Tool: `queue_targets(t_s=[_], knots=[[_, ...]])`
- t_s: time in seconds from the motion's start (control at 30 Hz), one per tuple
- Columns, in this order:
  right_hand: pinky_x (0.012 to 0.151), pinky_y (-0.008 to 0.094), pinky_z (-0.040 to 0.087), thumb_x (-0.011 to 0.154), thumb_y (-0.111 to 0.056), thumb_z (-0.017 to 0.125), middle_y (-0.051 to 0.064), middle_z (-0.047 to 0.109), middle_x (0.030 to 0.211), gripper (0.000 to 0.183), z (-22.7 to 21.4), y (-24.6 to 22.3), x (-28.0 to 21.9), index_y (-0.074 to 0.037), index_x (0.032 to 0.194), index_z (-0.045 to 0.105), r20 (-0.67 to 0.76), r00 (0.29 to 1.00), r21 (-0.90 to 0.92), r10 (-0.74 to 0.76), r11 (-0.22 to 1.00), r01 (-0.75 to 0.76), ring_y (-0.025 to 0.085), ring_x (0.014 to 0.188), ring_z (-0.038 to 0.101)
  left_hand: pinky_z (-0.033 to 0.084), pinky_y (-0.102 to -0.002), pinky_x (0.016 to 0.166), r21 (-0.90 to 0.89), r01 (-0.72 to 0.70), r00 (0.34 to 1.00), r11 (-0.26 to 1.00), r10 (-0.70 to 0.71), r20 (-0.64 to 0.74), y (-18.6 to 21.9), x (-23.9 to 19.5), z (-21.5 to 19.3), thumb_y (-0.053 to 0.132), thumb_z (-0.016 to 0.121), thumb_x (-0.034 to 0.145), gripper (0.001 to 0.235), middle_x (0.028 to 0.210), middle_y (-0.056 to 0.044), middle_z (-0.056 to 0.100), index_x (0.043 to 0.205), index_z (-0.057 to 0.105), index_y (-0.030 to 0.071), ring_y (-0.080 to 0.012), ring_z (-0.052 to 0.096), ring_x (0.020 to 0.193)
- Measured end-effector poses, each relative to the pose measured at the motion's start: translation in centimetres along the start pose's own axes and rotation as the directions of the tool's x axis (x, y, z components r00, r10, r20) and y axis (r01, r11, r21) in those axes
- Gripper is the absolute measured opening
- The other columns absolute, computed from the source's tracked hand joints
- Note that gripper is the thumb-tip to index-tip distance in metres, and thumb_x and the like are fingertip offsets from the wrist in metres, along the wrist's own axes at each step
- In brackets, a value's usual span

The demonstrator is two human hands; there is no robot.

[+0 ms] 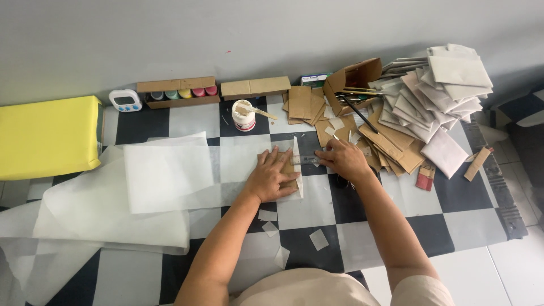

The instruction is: Cutting white lining material and gluing it onto small cardboard backing boards for art framing.

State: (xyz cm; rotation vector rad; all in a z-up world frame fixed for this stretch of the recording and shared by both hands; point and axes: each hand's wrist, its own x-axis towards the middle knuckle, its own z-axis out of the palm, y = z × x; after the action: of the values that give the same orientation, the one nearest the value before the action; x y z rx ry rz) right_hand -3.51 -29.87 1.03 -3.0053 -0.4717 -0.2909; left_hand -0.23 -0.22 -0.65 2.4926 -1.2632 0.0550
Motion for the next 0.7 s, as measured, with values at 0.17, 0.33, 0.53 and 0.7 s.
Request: queue_targets(t_s=[0.17, 0.33, 0.53, 0.7], knots=[[0.080, 0.038, 0.054, 0.087, -0.047, 0.072, -0.001, 0.064, 0.102, 0.026, -0.1, -0.1, 1.3, -0.035, 0.109, 0.080, 0.021, 1.000, 0.004, 0.013, 1.000, -0.013, 0.021, 0.093, 0.067, 0.023, -0.059, 0.120, -0.018, -0.009, 1.000, 1.000, 0.009, -0.014, -0.1, 0.1, 0.3, 0.072, 0.057, 0.078, 0.045, 0.163, 0.002, 0.039, 0.113, 0.074, 0.049, -0.0462, 0.036, 0.145], [0.081, 0.037, 0.054, 0.085, -0.051, 0.071, -0.002, 0.063, 0.101, 0.028, 0.3, -0.1, 2.3, -0.039, 0.109, 0.079, 0.025, 1.000, -0.002, 0.018, 1.000, -0.018, 0.020, 0.094, 0.066, 0.022, -0.060, 0.120, -0.040, -0.006, 1.000, 0.999, 0.006, 0.000, -0.2, 0.1, 0.4, 0.071, 0.057, 0.078, 0.047, 0.162, 0.008, 0.041, 0.115, 0.074, 0.047, -0.0472, 0.035, 0.146], [0.080, 0.034, 0.054, 0.085, -0.051, 0.074, -0.004, 0.065, 0.097, 0.026, 0.0, -0.6, 3.0, -0.041, 0.108, 0.079, 0.042, 0.998, -0.034, 0.046, 0.998, -0.045, 0.016, 0.091, 0.067, 0.020, -0.060, 0.121, -0.019, -0.006, 1.000, 1.000, 0.006, 0.018, -0.4, 0.1, 0.8, 0.069, 0.057, 0.078, 0.048, 0.153, 0.013, 0.052, 0.119, 0.071, 0.049, -0.0452, 0.032, 0.148], [0.080, 0.035, 0.055, 0.084, -0.057, 0.070, -0.004, 0.063, 0.098, 0.028, 0.9, -0.6, 3.4, -0.042, 0.106, 0.079, 0.044, 0.994, -0.056, 0.096, 0.994, -0.093, 0.018, 0.092, 0.066, 0.019, -0.061, 0.122, -0.041, -0.002, 1.000, 0.999, 0.002, 0.010, -0.5, 0.0, 1.0, 0.070, 0.057, 0.077, 0.051, 0.148, 0.014, 0.057, 0.120, 0.071, 0.047, -0.0460, 0.033, 0.148]])
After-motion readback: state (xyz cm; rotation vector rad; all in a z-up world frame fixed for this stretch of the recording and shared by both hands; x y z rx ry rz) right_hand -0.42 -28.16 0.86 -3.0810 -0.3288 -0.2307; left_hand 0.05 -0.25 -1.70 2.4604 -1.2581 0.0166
